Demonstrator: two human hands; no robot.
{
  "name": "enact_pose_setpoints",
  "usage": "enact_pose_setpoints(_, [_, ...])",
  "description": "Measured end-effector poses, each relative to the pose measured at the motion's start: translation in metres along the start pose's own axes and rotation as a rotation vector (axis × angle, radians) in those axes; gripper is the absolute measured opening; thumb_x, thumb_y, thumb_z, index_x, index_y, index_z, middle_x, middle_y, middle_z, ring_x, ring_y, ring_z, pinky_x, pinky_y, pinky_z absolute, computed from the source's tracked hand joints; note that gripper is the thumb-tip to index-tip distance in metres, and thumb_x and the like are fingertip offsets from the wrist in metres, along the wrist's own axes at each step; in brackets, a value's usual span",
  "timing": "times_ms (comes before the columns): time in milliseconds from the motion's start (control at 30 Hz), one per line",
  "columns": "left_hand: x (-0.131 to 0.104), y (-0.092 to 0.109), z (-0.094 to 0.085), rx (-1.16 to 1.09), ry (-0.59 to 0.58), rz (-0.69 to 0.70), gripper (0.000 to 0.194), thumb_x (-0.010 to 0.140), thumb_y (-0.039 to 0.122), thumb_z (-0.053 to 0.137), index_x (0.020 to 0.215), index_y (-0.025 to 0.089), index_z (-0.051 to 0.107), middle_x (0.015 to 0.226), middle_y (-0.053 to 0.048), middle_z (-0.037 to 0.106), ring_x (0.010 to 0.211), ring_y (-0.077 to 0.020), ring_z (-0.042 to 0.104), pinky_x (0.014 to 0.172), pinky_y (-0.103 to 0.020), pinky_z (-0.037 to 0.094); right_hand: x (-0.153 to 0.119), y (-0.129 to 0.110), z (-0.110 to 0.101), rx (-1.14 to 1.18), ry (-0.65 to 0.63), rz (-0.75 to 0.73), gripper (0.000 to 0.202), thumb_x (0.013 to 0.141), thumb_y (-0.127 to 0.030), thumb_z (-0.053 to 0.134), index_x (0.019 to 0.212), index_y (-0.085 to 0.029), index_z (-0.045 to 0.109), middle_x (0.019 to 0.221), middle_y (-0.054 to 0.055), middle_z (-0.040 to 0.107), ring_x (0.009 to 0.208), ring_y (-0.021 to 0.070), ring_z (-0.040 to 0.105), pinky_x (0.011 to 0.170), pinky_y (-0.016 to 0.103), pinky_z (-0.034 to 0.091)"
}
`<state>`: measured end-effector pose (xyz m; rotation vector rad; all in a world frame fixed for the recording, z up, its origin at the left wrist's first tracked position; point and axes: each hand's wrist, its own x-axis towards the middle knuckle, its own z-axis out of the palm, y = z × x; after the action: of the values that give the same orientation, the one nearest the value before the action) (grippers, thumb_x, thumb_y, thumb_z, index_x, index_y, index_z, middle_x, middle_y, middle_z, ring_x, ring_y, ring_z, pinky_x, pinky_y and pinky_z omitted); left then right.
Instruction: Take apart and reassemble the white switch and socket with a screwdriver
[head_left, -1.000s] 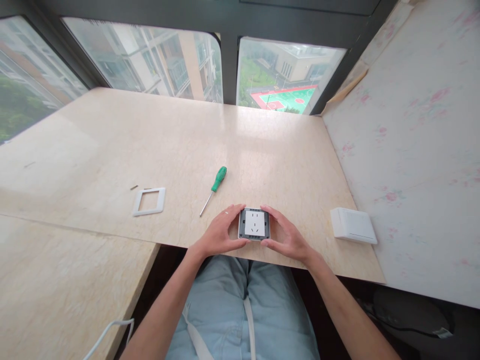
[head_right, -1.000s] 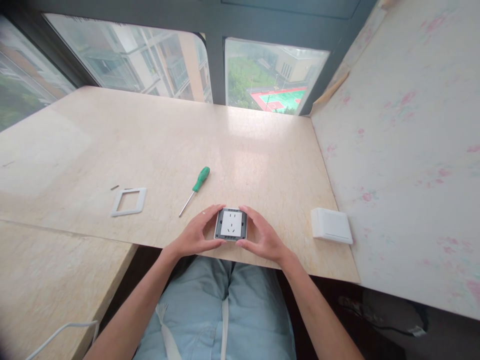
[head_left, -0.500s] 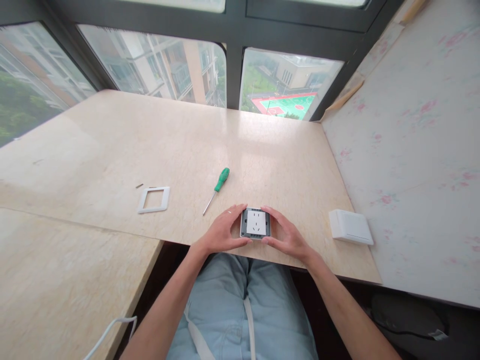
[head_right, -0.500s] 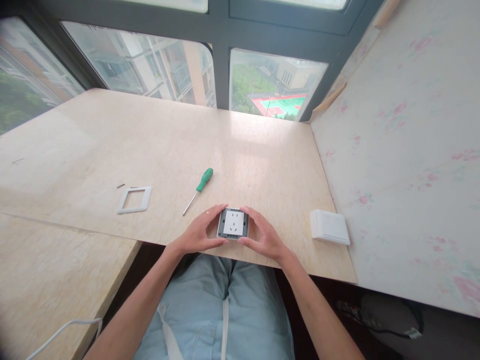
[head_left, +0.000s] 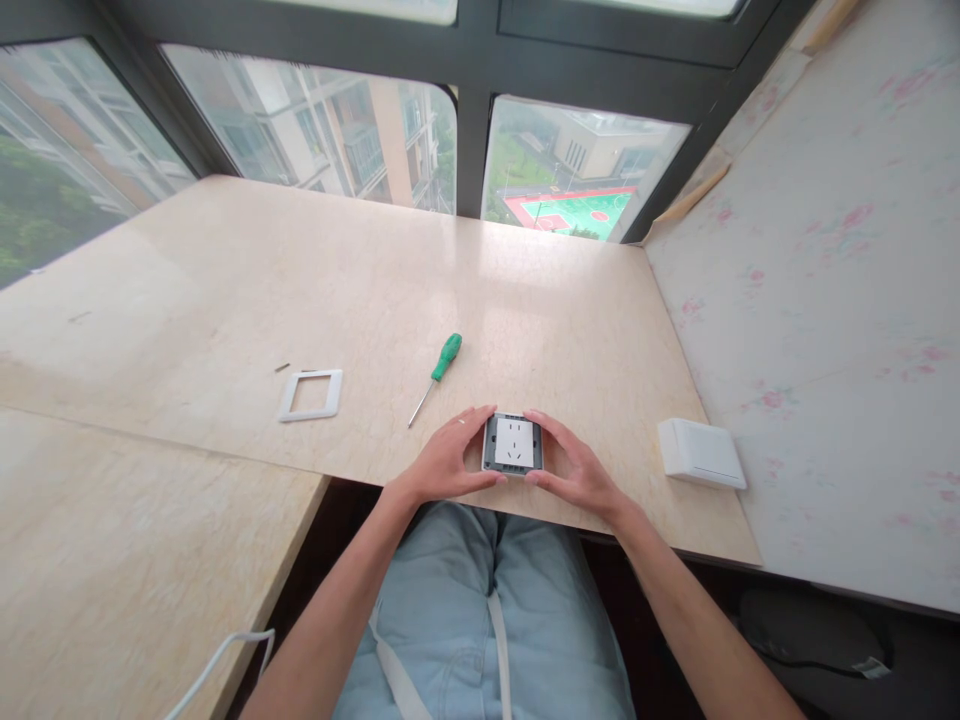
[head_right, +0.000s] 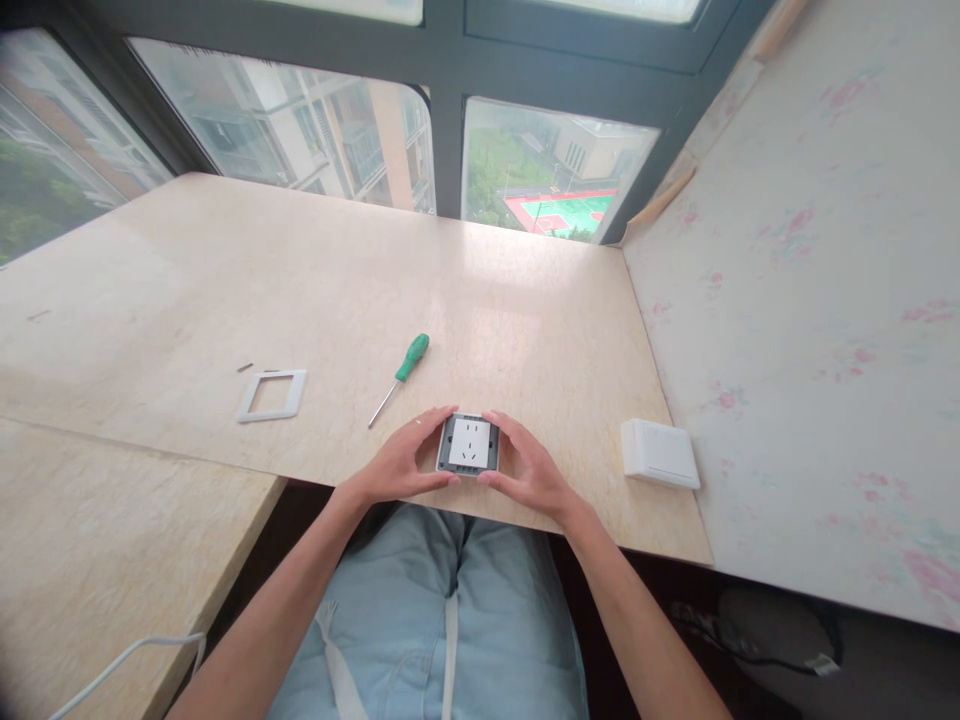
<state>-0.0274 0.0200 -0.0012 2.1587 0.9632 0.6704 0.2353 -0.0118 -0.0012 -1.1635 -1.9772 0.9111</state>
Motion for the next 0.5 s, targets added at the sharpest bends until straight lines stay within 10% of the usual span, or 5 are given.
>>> enact_pose_setpoints(500, [0.0005, -0.0029, 0.0011, -0.07, 0.017, -0.003, 0.098, 0.075, 0.059, 0.079, 0.154, 0.023, 0.035, 0.154, -0.015, 0.048, 0.143, -0.035, 0.044, 0.122, -0.055, 0.031, -0.0005, 0.0013, 0.0006, 0.011, -0.008, 0.012, 0.079, 0.084, -0.044, 0.076, 0.153, -0.032, 0.039, 0.155, 0.01, 0.048, 0.144, 0.0299, 0.043, 0.12, 0.053, 0.034])
